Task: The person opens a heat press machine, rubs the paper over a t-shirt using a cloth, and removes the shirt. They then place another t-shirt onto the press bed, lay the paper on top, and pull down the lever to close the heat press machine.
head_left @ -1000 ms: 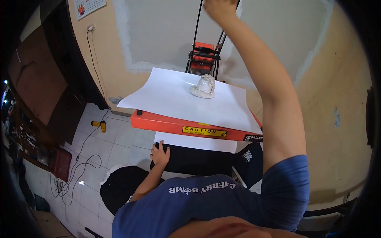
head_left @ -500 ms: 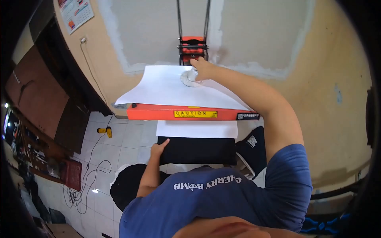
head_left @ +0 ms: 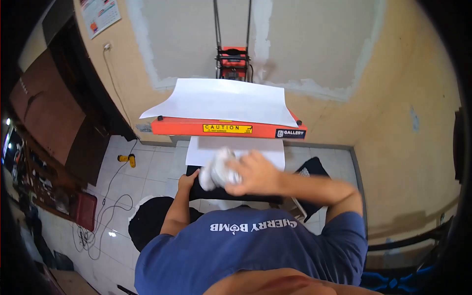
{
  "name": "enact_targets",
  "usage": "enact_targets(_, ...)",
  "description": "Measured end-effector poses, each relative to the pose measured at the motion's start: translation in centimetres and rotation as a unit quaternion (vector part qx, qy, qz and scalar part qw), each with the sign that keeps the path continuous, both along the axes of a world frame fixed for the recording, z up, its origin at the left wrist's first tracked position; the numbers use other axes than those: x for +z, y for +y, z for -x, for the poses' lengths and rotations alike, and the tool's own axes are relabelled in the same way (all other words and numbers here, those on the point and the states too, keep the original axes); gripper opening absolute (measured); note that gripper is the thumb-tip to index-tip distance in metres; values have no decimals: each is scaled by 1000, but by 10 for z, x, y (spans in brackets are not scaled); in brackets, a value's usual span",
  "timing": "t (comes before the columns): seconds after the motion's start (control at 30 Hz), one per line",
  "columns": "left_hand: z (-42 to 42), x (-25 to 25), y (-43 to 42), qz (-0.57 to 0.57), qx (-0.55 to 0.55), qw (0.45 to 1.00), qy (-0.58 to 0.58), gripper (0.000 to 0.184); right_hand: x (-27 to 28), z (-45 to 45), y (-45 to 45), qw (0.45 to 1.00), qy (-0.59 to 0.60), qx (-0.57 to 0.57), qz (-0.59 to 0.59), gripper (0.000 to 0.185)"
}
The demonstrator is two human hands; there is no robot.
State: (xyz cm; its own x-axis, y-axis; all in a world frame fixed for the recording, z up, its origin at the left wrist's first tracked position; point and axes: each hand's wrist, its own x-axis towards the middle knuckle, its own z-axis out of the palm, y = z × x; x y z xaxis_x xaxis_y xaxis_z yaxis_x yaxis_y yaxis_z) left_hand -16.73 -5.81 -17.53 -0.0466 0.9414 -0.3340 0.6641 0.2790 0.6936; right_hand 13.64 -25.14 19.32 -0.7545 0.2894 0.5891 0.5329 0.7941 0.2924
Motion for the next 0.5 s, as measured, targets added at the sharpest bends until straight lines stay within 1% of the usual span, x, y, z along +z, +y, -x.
enact_targets(0.03, -26, 77, -41, 30, 86, 994, 55, 101, -28, -5, -10, 999, 13, -5, 52, 45)
enact_targets(0.07, -22, 69, -46, 16, 71, 997, 31, 100, -57, -9, -16, 994, 26, -11, 103, 46)
enact_targets(0.1, -19, 69, -54, 14, 75, 996, 37, 99, -92, -13, -18, 978, 84, -62, 179, 46)
enact_targets(0.13, -19, 69, -63, 13, 77, 996, 44, 99, -126, -19, -19, 950, 141, -116, 253, 47)
enact_targets(0.17, -13, 63, -70, 7, 74, 997, 29, 99, -156, -23, -21, 931, 175, -147, 285, 46)
enact_targets(0.2, -15, 67, -79, 4, 80, 996, 28, 99, -180, -27, -24, 907, 211, -179, 318, 46)
enact_targets(0.27, -18, 87, -105, -8, 94, 991, 93, 101, -205, -29, -40, 895, 224, -213, 323, 45)
enact_targets(0.3, -16, 89, -110, 15, 80, 990, 115, 99, -216, -29, -49, 882, 254, -220, 330, 45)
enact_targets(0.33, -14, 89, -119, 13, 82, 990, 118, 99, -224, -26, -58, 868, 285, -226, 338, 45)
enact_targets(0.37, -13, 88, -129, -113, 62, 976, 176, 96, -228, -25, -66, 858, 300, -243, 338, 47)
enact_targets(0.4, -10, 87, -139, -236, 39, 943, 231, 94, -231, -26, -72, 858, 306, -239, 337, 47)
enact_targets(0.43, -8, 86, -143, -261, -15, 926, 273, 85, -233, -27, -75, 844, 332, -266, 326, 48)
enact_targets(0.47, -6, 89, -153, -276, -67, 920, 271, 74, -236, -30, -80, 828, 357, -294, 318, 48)
enact_targets(0.5, -2, 81, -159, -308, -122, 909, 252, 69, -240, -38, -79, 821, 362, -321, 303, 51)
